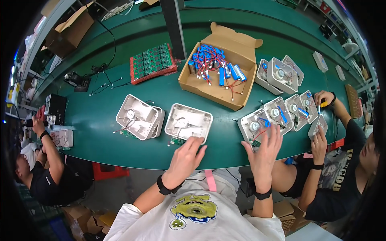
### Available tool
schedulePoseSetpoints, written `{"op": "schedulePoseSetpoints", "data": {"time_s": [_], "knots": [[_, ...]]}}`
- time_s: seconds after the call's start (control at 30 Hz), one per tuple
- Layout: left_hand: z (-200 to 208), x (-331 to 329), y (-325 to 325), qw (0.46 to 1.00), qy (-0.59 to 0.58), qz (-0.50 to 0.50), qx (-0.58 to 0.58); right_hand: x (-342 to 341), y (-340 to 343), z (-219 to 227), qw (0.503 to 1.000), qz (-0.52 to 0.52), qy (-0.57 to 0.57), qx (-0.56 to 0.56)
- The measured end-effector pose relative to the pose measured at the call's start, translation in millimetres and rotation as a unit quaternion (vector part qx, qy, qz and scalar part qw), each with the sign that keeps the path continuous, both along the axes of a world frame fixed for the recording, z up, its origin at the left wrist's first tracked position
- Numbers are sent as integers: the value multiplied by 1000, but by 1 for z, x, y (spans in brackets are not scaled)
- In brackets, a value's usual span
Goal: The person assembles electronic devices by hand, picking up a battery and a circuit board, connecting their wires, and placing them into a plastic housing. They repeat this process for several units, setting each assembled unit aside on the green workbench.
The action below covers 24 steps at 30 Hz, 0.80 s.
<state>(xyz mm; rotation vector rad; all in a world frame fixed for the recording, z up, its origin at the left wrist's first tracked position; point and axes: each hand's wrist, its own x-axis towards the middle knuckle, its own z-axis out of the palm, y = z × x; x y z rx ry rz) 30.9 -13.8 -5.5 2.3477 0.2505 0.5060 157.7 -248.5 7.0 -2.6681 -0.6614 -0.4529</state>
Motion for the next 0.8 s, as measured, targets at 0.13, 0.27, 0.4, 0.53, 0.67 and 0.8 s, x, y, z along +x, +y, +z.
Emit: {"op": "schedulePoseSetpoints", "data": {"time_s": [0.13,0.27,0.4,0.53,0.67,0.8], "knots": [[-4,-9,-4,996,-23,-81,20,-22,3,41,997,37,-15,71],[2,-19,-2,988,-37,-143,31,-29,48,45,964,184,69,179],[7,-36,7,984,-135,-110,25,-10,90,41,941,251,144,177],[-12,-37,23,975,-96,108,-171,1,93,21,923,307,156,173],[-13,-14,29,916,0,56,-397,-4,89,38,886,282,249,273],[-23,1,32,902,45,34,-428,-5,83,41,846,215,311,375]]}}
